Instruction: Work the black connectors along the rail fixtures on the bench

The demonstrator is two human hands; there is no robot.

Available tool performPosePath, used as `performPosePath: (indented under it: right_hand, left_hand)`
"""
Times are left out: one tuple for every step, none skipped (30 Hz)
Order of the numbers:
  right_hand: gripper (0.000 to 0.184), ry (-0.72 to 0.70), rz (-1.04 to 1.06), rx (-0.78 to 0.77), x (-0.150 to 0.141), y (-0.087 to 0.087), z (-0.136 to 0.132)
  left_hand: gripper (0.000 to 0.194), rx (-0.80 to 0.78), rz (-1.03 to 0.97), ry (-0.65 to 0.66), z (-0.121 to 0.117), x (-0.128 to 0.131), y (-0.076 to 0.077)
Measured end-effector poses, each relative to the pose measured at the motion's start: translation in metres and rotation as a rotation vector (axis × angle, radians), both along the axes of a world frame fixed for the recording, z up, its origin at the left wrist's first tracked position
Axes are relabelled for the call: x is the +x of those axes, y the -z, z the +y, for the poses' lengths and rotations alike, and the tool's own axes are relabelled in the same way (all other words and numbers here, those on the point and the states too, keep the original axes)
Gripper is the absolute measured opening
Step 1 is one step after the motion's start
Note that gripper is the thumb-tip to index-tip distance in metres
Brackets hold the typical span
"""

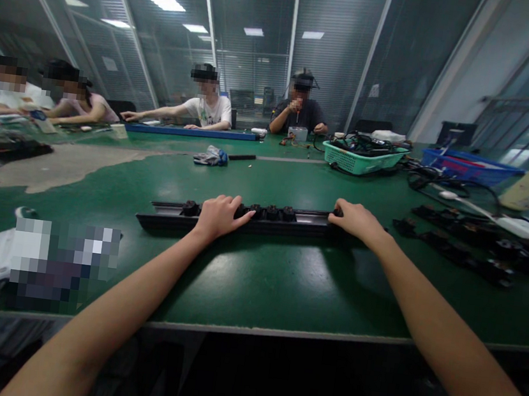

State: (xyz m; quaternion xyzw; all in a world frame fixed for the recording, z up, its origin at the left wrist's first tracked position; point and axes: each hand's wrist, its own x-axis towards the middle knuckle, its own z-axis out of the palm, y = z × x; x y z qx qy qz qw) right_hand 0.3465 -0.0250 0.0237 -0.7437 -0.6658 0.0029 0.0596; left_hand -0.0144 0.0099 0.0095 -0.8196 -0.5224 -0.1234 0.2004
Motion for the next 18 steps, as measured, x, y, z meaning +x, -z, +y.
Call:
performPosePath:
  right_hand:
    - [0.035, 0.006, -0.001, -0.001, 0.003, 0.001, 0.001]
    - [0.036, 0.010, -0.002, -0.003, 0.006, 0.001, 0.001]
    - [0.036, 0.014, -0.002, -0.005, 0.009, 0.002, 0.002]
    - [0.037, 0.020, -0.002, -0.006, 0.011, 0.003, 0.003]
    - [0.037, 0.028, -0.001, -0.007, 0.013, 0.003, 0.003]
    - [0.037, 0.036, 0.000, -0.007, 0.015, 0.003, 0.004]
    - [0.038, 0.044, 0.001, -0.007, 0.016, 0.004, 0.004]
    - [0.038, 0.052, 0.002, -0.009, 0.016, 0.004, 0.004]
    - [0.039, 0.060, 0.003, -0.012, 0.017, 0.004, 0.005]
    - [0.039, 0.066, 0.004, -0.017, 0.017, 0.003, 0.005]
    - [0.039, 0.071, 0.004, -0.023, 0.016, 0.003, 0.005]
    - [0.039, 0.076, 0.005, -0.027, 0.016, 0.003, 0.004]
    - [0.039, 0.079, 0.006, -0.031, 0.016, 0.003, 0.004]
    - [0.039, 0.082, 0.008, -0.032, 0.016, 0.003, 0.004]
    - [0.039, 0.084, 0.011, -0.032, 0.016, 0.003, 0.004]
    - [0.038, 0.089, 0.013, -0.032, 0.016, 0.002, 0.004]
    - [0.038, 0.094, 0.014, -0.032, 0.016, 0.002, 0.004]
    - [0.038, 0.100, 0.013, -0.035, 0.016, 0.002, 0.003]
  left_hand:
    - [0.069, 0.002, 0.002, -0.001, 0.000, 0.000, 0.000]
    - [0.070, 0.005, 0.004, -0.001, 0.000, 0.000, 0.000]
    - [0.070, 0.008, 0.006, -0.001, 0.000, 0.000, 0.000]
    - [0.070, 0.010, 0.006, 0.000, 0.000, 0.000, 0.000]
    - [0.070, 0.012, 0.007, 0.000, 0.000, 0.000, 0.000]
    - [0.069, 0.013, 0.006, 0.001, 0.000, 0.000, 0.000]
    - [0.069, 0.013, 0.006, 0.002, 0.000, 0.000, 0.001]
    - [0.069, 0.013, 0.005, 0.005, 0.000, -0.001, 0.001]
    - [0.069, 0.012, 0.004, 0.006, 0.000, -0.001, 0.001]
    - [0.069, 0.012, 0.002, 0.008, 0.000, -0.001, 0.001]
    - [0.069, 0.011, 0.001, 0.008, 0.000, -0.001, 0.000]
    - [0.069, 0.009, -0.001, 0.006, 0.000, -0.001, 0.000]
    - [0.069, 0.007, -0.003, 0.004, 0.000, -0.001, 0.000]
    - [0.069, 0.005, -0.003, 0.001, 0.000, 0.000, 0.000]
    - [0.069, 0.004, -0.004, 0.000, 0.000, 0.000, 0.000]
    - [0.069, 0.004, -0.004, 0.001, 0.000, 0.000, 0.000]
    - [0.069, 0.004, -0.003, 0.002, 0.000, 0.000, 0.000]
    - [0.069, 0.005, -0.002, 0.003, 0.000, 0.000, 0.000]
